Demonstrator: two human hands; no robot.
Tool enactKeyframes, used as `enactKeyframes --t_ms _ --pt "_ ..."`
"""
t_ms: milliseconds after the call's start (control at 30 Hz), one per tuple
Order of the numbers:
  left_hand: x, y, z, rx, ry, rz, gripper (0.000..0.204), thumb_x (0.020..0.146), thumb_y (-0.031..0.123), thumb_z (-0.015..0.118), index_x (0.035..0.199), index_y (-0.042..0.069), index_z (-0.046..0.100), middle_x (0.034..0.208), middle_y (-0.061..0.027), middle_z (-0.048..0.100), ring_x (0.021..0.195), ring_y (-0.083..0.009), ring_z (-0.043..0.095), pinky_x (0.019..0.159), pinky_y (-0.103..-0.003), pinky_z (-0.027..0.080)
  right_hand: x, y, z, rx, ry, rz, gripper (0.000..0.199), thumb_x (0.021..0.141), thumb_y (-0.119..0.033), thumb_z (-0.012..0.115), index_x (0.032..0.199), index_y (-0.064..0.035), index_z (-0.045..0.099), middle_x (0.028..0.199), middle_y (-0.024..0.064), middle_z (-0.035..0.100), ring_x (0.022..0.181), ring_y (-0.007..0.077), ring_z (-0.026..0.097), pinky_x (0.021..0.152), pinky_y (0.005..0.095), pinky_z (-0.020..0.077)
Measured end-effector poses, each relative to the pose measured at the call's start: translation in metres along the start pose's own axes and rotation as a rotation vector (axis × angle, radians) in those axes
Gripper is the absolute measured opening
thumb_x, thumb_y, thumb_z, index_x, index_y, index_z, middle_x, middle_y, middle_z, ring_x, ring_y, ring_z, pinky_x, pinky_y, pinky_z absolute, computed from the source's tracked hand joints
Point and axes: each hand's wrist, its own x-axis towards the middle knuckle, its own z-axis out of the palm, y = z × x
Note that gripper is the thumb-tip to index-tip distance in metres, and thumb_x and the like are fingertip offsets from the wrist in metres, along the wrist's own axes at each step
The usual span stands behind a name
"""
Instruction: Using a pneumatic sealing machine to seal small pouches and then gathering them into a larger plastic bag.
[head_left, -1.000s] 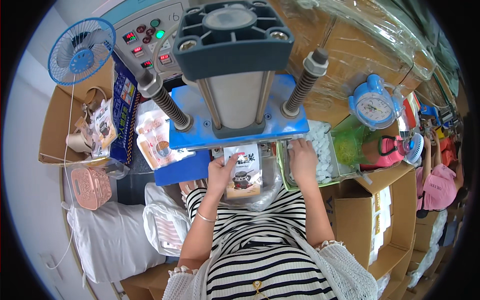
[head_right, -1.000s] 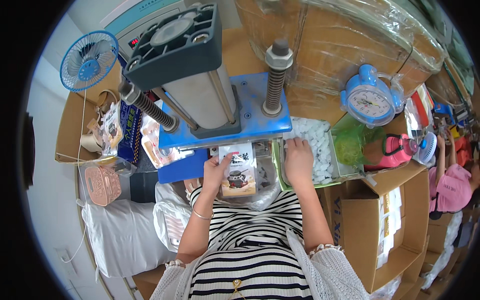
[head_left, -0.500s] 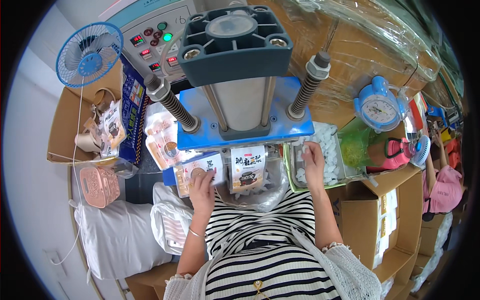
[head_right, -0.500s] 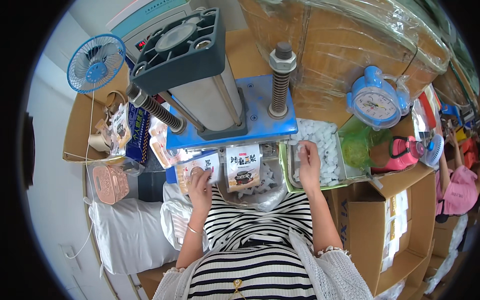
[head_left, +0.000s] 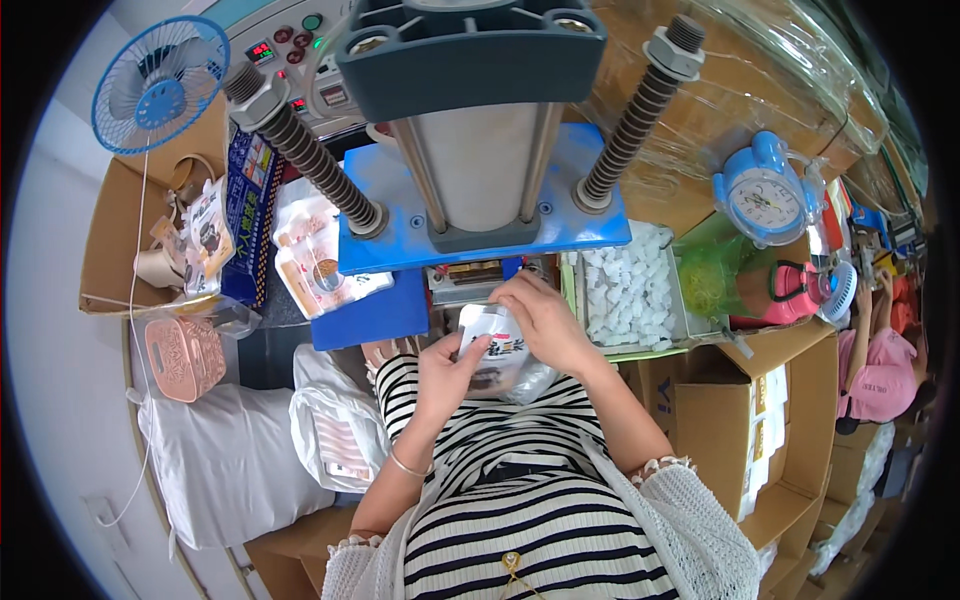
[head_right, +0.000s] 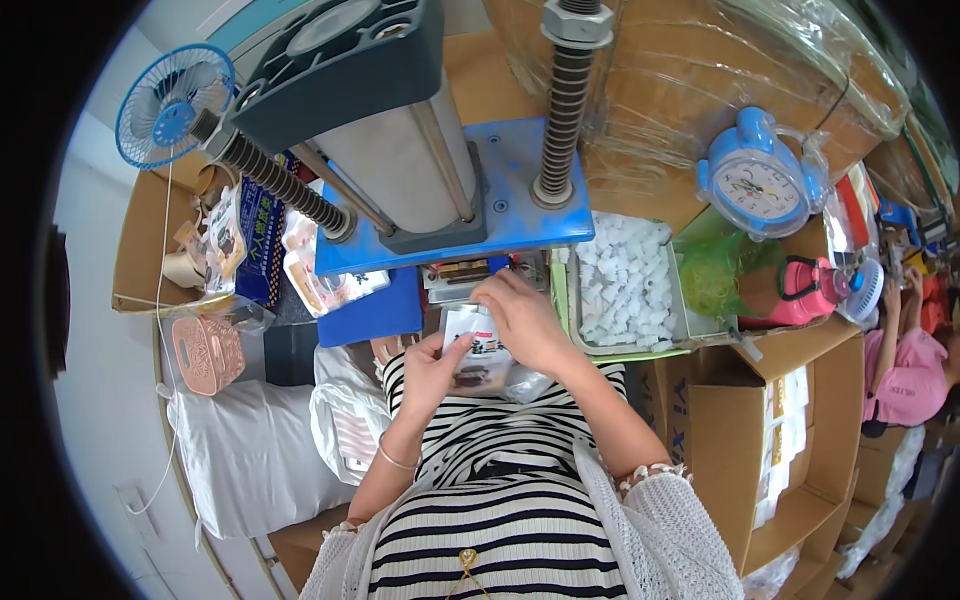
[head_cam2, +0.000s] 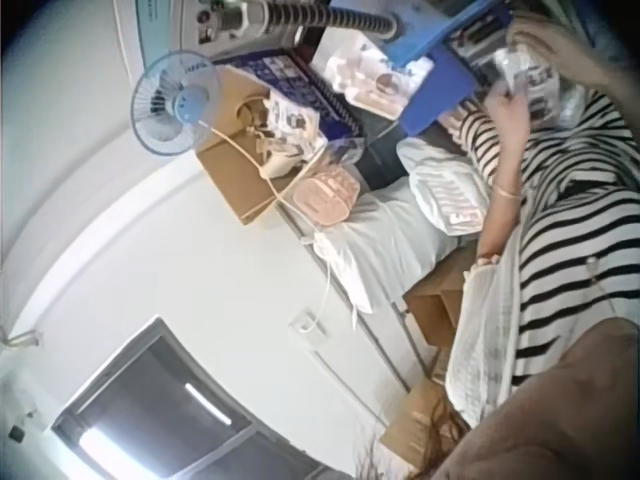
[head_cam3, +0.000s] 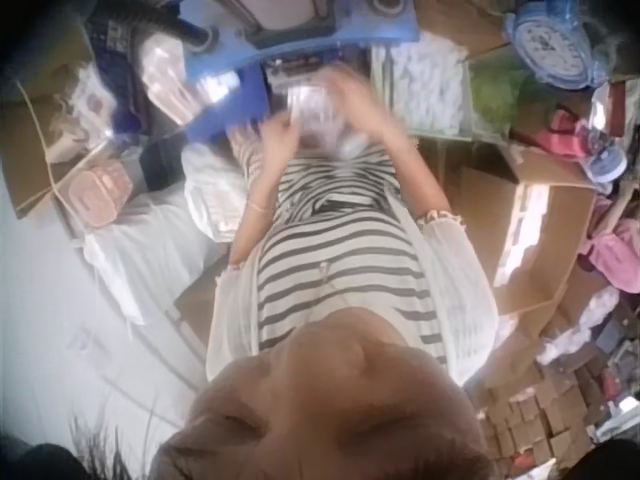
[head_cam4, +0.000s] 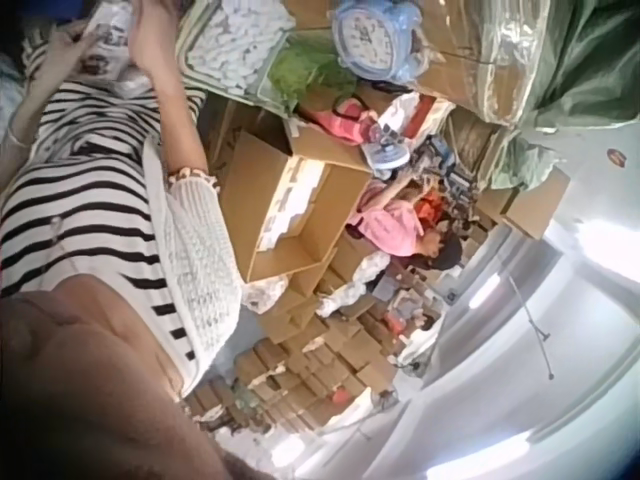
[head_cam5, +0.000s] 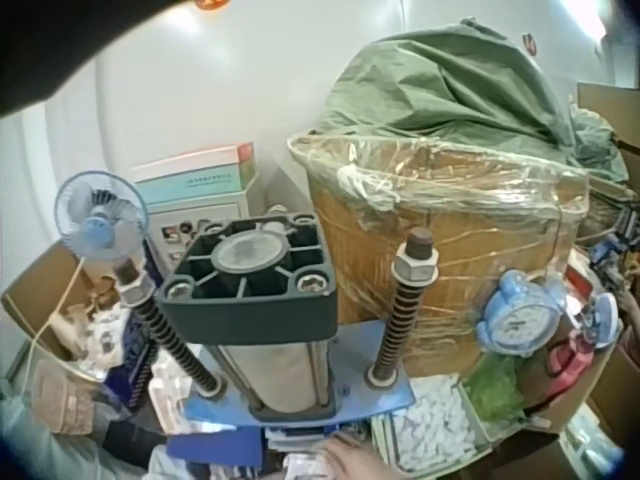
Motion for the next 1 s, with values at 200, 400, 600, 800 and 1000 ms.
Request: enactKeyframes --t_ms 200,400,600,800,1000 --pt "0.012 -0.015 0.001 -0.121 -0.089 -0.044 0.024 0.091 0.020 0.068 0.091 -0.003 0.071 0.081 -0.0012 0.068 0.070 -0.0022 0.053 0.061 -0.020 0.044 -0.007 0.018 0.010 0.042 0.192 0.124 0.014 0.090 -0.008 0.058 0.103 -0.0018 0.060 0.093 0.0157 0.060 0.087 0.0350 0.059 0.076 0.0397 0.0481" --pt "0.060 -0.019 -0.006 -0.137 0.034 -0.044 0.030 0.092 0.026 0.067 0.086 -0.003 0.070 0.071 -0.0007 0.066 0.062 -0.0060 0.054 0.058 -0.023 0.045 -0.019 0.040 -0.031 -0.476 0.395 0.178 0.021 0.085 -0.007 0.062 0.105 -0.0022 0.060 0.096 0.0154 0.062 0.089 0.0337 0.061 0.075 0.0401 0.0491" --pt "0.051 0.030 -0.046 0.990 0.384 0.393 0.057 0.080 0.052 0.068 0.103 0.000 0.067 0.103 -0.0182 0.069 0.091 -0.0353 0.065 0.075 -0.042 0.050 -0.024 0.077 -0.033 -0.861 0.349 0.222 0.015 0.081 -0.002 0.060 0.096 -0.0019 0.060 0.090 0.0160 0.060 0.086 0.0336 0.059 0.070 0.0435 0.0475" --pt "0.041 -0.018 -0.063 1.354 0.588 0.701 0.051 0.081 0.044 0.069 0.111 0.003 0.064 0.118 -0.0173 0.061 0.109 -0.0366 0.055 0.090 -0.044 0.045 -0.023 0.080 -0.043 -0.412 0.424 0.289 0.017 0.082 0.001 0.056 0.098 -0.0008 0.060 0.094 0.0152 0.060 0.082 0.0301 0.059 0.069 0.0378 0.0483" --pt "0.014 -0.039 -0.077 0.913 0.362 0.681 0.028 0.082 0.018 0.072 0.104 0.003 0.066 0.103 -0.0140 0.065 0.097 -0.0317 0.060 0.083 -0.041 0.047 -0.039 0.074 -0.041 0.256 0.634 0.395 0.013 0.091 -0.004 0.057 0.103 -0.0022 0.060 0.091 0.0071 0.057 0.075 0.0139 0.057 0.070 0.0312 0.0488"
